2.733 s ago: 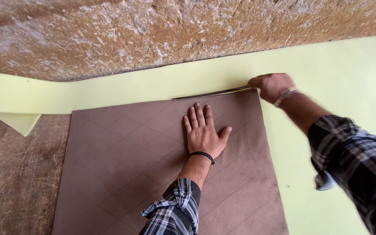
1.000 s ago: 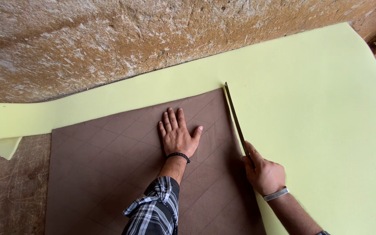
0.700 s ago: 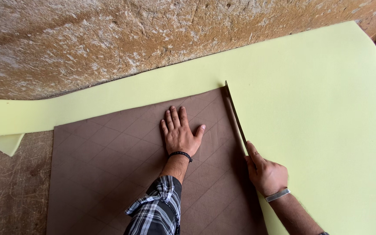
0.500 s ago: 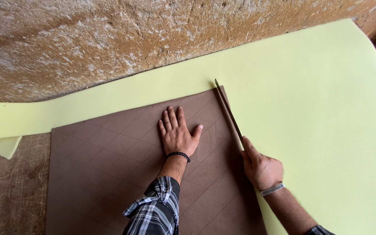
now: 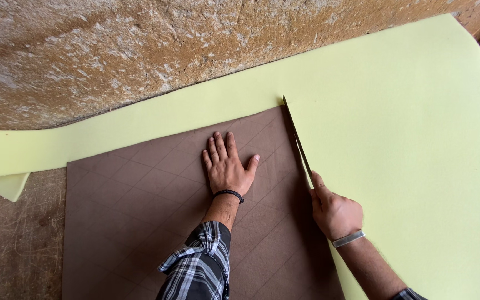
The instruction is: The person handles a black fabric sheet, then places a brown patterned fabric over a yellow foam sheet on a workbench. They use a metal ruler to align the layers and a spray gun to apply adhesive to the foam. The person presses the layers together and flips the assembly to continue working on the other side.
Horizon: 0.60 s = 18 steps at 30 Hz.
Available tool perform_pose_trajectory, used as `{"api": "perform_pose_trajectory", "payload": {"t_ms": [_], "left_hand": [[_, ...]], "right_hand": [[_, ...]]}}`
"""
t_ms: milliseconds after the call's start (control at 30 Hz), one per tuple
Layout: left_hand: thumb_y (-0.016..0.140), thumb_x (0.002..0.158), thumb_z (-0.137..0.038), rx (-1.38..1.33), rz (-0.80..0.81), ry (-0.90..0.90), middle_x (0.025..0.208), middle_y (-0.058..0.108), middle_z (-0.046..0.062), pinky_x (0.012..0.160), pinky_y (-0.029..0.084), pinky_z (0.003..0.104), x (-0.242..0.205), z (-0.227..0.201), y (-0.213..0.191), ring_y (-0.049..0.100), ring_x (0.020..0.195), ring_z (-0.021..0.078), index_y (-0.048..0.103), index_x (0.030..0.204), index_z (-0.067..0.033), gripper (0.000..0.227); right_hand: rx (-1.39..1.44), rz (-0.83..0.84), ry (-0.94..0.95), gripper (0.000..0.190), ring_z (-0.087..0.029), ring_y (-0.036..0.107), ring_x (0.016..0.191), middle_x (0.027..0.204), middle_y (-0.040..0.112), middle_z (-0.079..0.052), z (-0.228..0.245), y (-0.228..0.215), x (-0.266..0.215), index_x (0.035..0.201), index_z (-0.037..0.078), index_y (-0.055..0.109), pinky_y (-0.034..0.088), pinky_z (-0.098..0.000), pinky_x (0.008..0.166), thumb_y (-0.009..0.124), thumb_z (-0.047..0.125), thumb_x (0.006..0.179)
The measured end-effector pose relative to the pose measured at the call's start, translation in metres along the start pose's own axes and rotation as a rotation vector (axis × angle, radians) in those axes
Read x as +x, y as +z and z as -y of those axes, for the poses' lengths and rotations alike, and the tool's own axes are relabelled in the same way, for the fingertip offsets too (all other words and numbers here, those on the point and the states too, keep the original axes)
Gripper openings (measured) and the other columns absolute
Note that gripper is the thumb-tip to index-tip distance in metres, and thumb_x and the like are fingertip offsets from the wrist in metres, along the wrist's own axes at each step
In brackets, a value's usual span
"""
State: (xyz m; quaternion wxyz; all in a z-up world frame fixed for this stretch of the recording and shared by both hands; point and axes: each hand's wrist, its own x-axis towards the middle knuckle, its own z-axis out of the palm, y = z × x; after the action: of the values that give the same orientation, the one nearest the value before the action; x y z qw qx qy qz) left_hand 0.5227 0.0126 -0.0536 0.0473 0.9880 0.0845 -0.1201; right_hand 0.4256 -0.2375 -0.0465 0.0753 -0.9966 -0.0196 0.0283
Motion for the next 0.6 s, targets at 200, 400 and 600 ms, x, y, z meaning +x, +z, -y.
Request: {"api": "perform_pose_trajectory", "payload": {"t_ms": [200, 400, 600], "left_hand": [[0.038, 0.093, -0.075, 0.012, 0.004, 0.003, 0.168, 0.004, 0.02, 0.124, 0.001, 0.053, 0.001, 0.002, 0.001, 0.005, 0.155, 0.0326, 0.008, 0.162, -0.0133, 0.097], [0.039, 0.093, -0.074, 0.01, -0.004, 0.006, 0.169, 0.005, 0.019, 0.124, 0.002, 0.052, 0.002, 0.002, 0.001, 0.006, 0.155, 0.0324, 0.009, 0.162, -0.0137, 0.097], [0.043, 0.093, -0.073, -0.015, -0.043, 0.006, 0.169, 0.006, 0.018, 0.125, 0.002, 0.052, -0.001, -0.001, 0.0, 0.005, 0.157, 0.0323, 0.012, 0.162, -0.0139, 0.097]], "right_hand": [[0.035, -0.018, 0.038, 0.045, -0.012, 0.053, 0.033, 0.047, 0.06, 0.0, 0.007, -0.001, -0.001, 0.145, 0.029, 0.056, 0.05, -0.0314, 0.036, 0.052, 0.039, 0.102], [0.068, -0.058, 0.022, 0.048, -0.011, 0.053, 0.032, 0.044, 0.06, 0.002, 0.009, -0.007, -0.048, 0.146, 0.026, 0.056, 0.05, -0.0314, 0.036, 0.054, 0.036, 0.099], [0.091, -0.034, 0.064, 0.043, -0.014, 0.055, 0.035, 0.045, 0.06, -0.001, -0.002, 0.007, -0.06, 0.143, 0.028, 0.059, 0.051, -0.0333, 0.04, 0.059, 0.035, 0.1]]}}
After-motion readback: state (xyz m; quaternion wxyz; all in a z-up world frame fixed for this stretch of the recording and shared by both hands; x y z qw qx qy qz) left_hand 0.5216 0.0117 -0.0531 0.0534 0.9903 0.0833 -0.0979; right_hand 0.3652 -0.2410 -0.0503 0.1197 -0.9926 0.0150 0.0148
